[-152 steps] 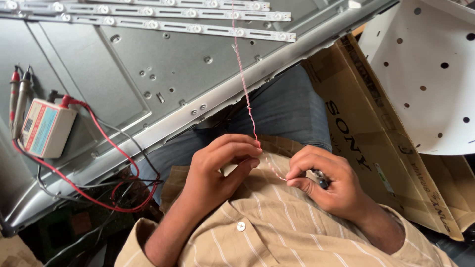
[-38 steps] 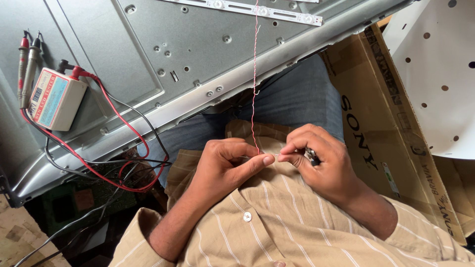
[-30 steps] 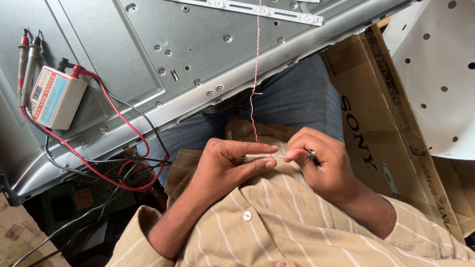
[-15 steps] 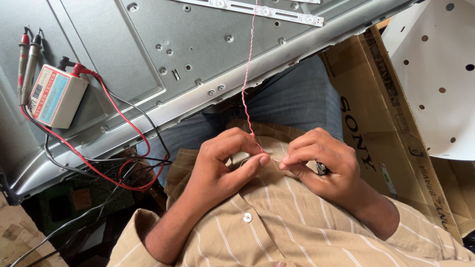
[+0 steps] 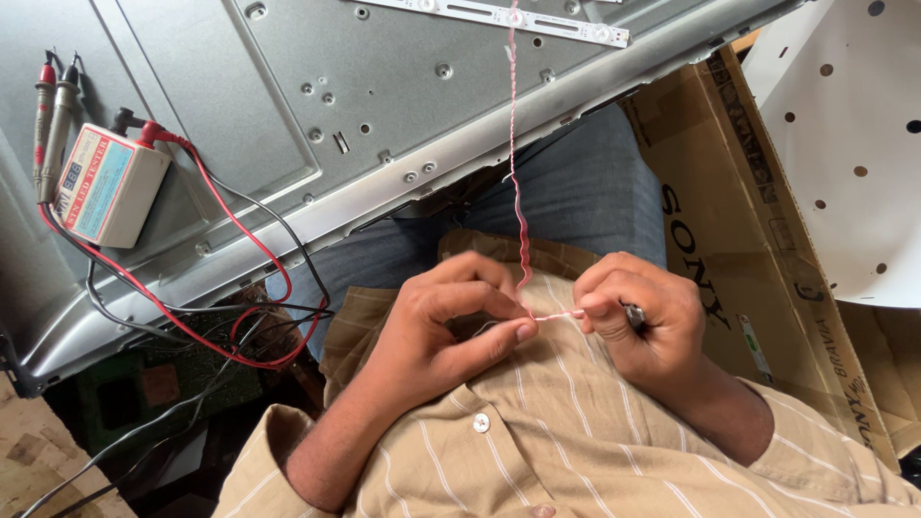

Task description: The person twists and prepares red and white wires, then connects them to LED strips mounted on the back of a disassembled television. Using pliers and a soldering iron, the person secures the connections and tests the setup.

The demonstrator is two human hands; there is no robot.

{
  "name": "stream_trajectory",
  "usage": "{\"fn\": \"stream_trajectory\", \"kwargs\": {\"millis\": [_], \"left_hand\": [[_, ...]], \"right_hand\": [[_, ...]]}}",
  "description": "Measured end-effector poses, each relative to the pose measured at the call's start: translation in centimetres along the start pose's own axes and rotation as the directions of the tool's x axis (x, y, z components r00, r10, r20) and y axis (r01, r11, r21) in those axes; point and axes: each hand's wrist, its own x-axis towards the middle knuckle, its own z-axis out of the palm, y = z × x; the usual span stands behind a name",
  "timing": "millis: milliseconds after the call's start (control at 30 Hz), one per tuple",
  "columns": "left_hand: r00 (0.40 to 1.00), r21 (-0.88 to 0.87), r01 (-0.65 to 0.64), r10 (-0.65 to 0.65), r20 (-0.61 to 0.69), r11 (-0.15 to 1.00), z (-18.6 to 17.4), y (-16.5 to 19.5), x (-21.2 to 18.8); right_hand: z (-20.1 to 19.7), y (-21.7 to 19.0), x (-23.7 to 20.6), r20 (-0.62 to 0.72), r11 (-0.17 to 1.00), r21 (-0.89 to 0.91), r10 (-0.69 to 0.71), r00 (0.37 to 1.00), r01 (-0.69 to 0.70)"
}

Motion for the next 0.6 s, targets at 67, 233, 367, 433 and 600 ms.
{"fn": "stream_trajectory", "kwargs": {"millis": [67,233,367,433,600], "left_hand": [[0.994,0.104,-0.100,0.103,-0.029,0.990,0.0,0.6,0.1],[0.953,0.331,-0.301,0.294,0.074,0.894,-0.8,2.5,0.0],[0.932,0.377,-0.356,0.298,0.204,0.855,-1.4,4.5,-0.6],[0.948,0.389,-0.309,0.251,0.194,0.868,-1.4,5.5,-1.2],[0.970,0.333,-0.220,0.170,0.174,0.917,-1.3,6.6,-2.4]], "right_hand": [[-0.3,0.1,-0.1,0.081,0.997,0.080,0.018,0.997,-0.025],[-1.0,-0.8,-0.1,0.184,0.978,0.189,0.048,0.982,-0.083],[-2.0,-2.7,-0.3,0.264,0.986,0.165,-0.019,0.964,-0.026],[-2.2,-3.3,0.0,0.344,0.991,0.130,-0.030,0.938,-0.016],[-2.2,-4.0,1.0,0.437,0.998,0.030,-0.062,0.897,0.055]]}}
